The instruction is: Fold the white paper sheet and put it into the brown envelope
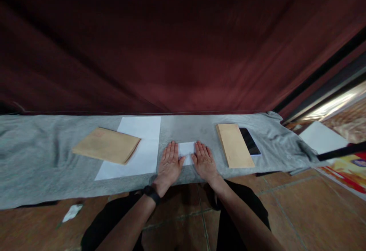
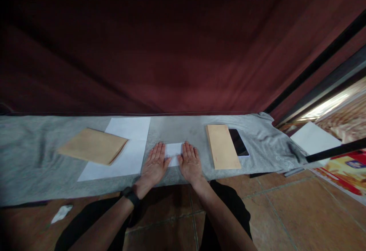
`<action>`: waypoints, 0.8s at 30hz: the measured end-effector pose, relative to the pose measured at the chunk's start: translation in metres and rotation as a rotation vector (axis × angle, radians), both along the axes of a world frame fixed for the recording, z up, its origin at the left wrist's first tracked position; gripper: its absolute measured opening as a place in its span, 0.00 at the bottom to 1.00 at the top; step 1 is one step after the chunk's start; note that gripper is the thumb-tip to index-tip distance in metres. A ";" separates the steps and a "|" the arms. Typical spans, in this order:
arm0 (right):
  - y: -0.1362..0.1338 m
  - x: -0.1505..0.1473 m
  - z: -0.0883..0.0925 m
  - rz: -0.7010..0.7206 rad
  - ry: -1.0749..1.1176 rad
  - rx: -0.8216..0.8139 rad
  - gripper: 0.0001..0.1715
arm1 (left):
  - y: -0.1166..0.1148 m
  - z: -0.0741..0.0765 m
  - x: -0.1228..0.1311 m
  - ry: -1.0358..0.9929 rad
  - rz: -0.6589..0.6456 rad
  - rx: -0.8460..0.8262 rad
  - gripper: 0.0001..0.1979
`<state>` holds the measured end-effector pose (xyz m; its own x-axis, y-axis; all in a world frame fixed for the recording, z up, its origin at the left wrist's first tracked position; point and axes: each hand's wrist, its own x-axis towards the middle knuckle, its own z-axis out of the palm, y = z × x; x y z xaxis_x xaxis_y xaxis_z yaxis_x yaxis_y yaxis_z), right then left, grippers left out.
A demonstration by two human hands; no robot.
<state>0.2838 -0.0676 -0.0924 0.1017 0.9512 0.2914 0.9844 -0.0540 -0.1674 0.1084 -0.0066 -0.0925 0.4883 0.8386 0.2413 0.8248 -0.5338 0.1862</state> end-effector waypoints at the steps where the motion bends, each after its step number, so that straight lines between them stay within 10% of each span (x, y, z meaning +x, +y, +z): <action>1: -0.001 0.002 -0.001 -0.001 0.004 -0.007 0.32 | -0.001 0.001 -0.001 0.001 0.002 -0.002 0.35; 24: -0.006 0.039 0.000 0.104 -0.107 -0.091 0.32 | -0.015 0.021 -0.013 0.141 -0.023 -0.059 0.34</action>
